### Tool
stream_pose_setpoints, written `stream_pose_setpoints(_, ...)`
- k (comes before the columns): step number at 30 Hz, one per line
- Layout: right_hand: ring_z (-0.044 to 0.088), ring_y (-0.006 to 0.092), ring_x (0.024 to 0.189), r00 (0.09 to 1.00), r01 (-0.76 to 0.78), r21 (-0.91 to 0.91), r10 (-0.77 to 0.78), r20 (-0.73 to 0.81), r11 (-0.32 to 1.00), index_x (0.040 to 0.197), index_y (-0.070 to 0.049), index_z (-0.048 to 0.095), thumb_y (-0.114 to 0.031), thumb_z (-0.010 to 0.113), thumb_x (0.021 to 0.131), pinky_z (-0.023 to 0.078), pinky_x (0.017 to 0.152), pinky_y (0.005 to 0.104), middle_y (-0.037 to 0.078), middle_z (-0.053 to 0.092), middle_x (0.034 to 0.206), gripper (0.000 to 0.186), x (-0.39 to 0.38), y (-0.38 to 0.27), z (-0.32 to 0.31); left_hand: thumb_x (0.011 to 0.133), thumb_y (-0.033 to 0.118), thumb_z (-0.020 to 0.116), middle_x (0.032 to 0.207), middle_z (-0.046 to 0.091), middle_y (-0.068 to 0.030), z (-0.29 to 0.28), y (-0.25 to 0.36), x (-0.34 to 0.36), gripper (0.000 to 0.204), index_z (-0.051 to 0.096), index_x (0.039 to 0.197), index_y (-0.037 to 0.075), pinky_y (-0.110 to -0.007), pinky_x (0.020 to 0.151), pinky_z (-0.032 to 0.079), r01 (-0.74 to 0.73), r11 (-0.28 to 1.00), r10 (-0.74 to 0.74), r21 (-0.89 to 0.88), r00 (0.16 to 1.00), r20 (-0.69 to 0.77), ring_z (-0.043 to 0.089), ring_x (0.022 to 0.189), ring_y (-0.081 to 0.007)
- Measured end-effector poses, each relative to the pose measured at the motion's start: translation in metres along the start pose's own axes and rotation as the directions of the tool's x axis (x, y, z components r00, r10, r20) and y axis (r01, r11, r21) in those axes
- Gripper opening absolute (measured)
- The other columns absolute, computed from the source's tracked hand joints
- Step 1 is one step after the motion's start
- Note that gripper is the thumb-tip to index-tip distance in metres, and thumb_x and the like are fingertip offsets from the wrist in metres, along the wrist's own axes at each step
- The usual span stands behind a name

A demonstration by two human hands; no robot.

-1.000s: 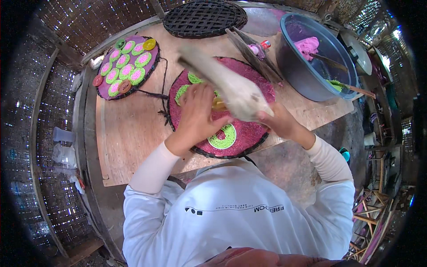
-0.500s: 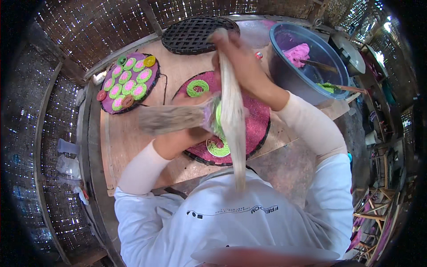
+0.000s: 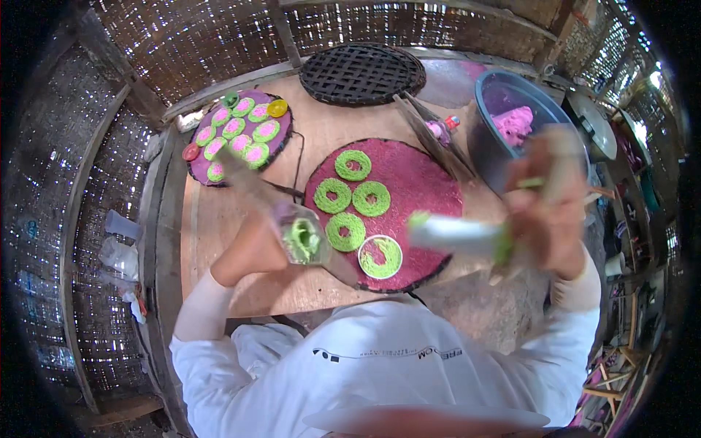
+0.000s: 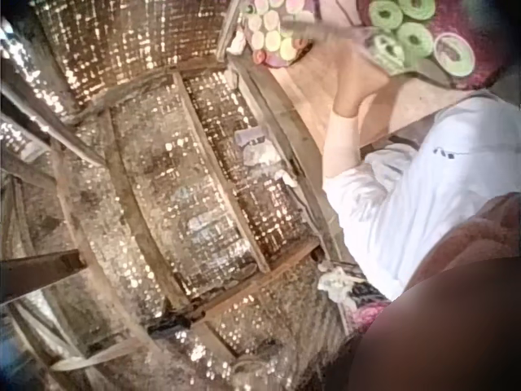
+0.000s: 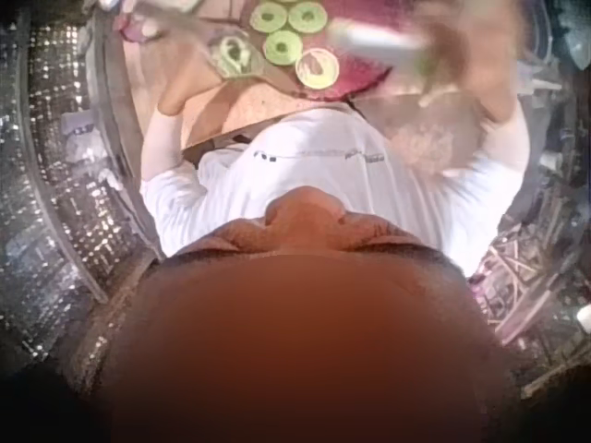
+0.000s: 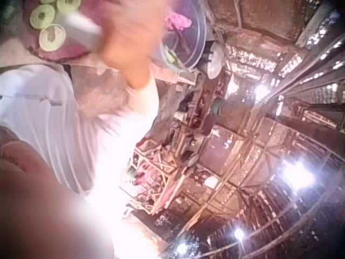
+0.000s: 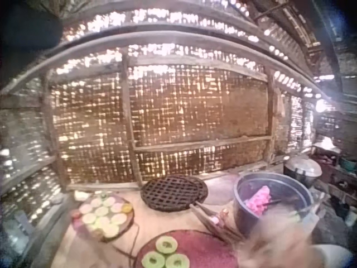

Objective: The person uses a wooden mold and a stick to scoop green dough from a bowl and form ring-shaped cakes on a pink mat. They repeatedly fill the mold, press the dough, and release the formed rings onto the mat, creating a growing collection of green dough rings.

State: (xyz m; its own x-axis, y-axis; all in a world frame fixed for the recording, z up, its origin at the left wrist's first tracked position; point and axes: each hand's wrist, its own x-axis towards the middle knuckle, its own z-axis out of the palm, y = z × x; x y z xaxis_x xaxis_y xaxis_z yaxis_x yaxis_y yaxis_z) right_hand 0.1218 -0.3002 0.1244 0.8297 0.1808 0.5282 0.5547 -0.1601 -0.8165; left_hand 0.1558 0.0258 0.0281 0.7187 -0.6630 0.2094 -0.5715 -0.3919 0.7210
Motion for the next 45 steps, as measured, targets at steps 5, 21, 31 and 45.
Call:
stream_pose_setpoints(5, 0.038, 0.0119, 0.039, 0.989, 0.082, 0.33, -0.035, -0.145, 0.94, 0.093, -0.01, 0.029, -0.006, 0.051, 0.076, 0.04, 0.048, 0.0275, 0.002, 0.036, 0.06, 0.028, 0.005, 0.004, 0.002, 0.063, 0.024, 0.072, 0.079, 0.06, -0.0076, 0.024, -0.038, -0.005, 0.035, 0.059, 0.089, 0.005, -0.035, 0.063, 0.045, -0.298, 0.931, 0.323, 0.21, 0.942, -0.095, 0.058, 0.07, -0.0236)
stream_pose_setpoints(21, 0.038, 0.0127, 0.038, 0.958, 0.151, 0.314, -0.06, -0.281, 0.937, 0.094, -0.008, 0.031, -0.005, 0.051, 0.078, 0.038, 0.047, 0.0276, 0.003, 0.035, 0.058, 0.026, 0.012, 0.045, 0.008, 0.065, 0.02, 0.069, 0.082, 0.061, -0.0043, 0.047, -0.054, 0.008, 0.03, 0.062, 0.092, 0.01, -0.032, 0.064, 0.044, -0.122, 0.942, 0.013, -0.314, 0.945, -0.327, 0.055, 0.073, -0.0207)
stream_pose_setpoints(31, 0.037, 0.0128, 0.037, 0.945, 0.185, 0.323, -0.077, -0.319, 0.928, 0.094, -0.007, 0.032, -0.004, 0.048, 0.077, 0.038, 0.046, 0.0276, 0.003, 0.033, 0.057, 0.023, 0.016, 0.062, 0.012, 0.077, 0.02, 0.063, 0.092, 0.057, -0.0081, 0.039, -0.058, 0.009, 0.035, 0.055, 0.105, 0.0, -0.027, 0.07, 0.047, -0.097, 0.98, 0.057, -0.173, 0.973, -0.225, 0.057, 0.078, -0.0141)
stream_pose_setpoints(45, 0.038, 0.0127, 0.038, 0.936, 0.193, 0.337, -0.07, -0.345, 0.922, 0.095, -0.006, 0.032, -0.005, 0.046, 0.079, 0.039, 0.046, 0.0275, 0.004, 0.035, 0.057, 0.021, 0.019, 0.069, 0.017, 0.082, 0.02, 0.06, 0.081, 0.059, -0.0054, 0.071, -0.069, 0.002, 0.042, 0.047, 0.116, -0.001, -0.026, 0.065, 0.053, -0.025, 0.77, -0.165, -0.638, 0.958, -0.236, 0.06, 0.071, -0.0116)
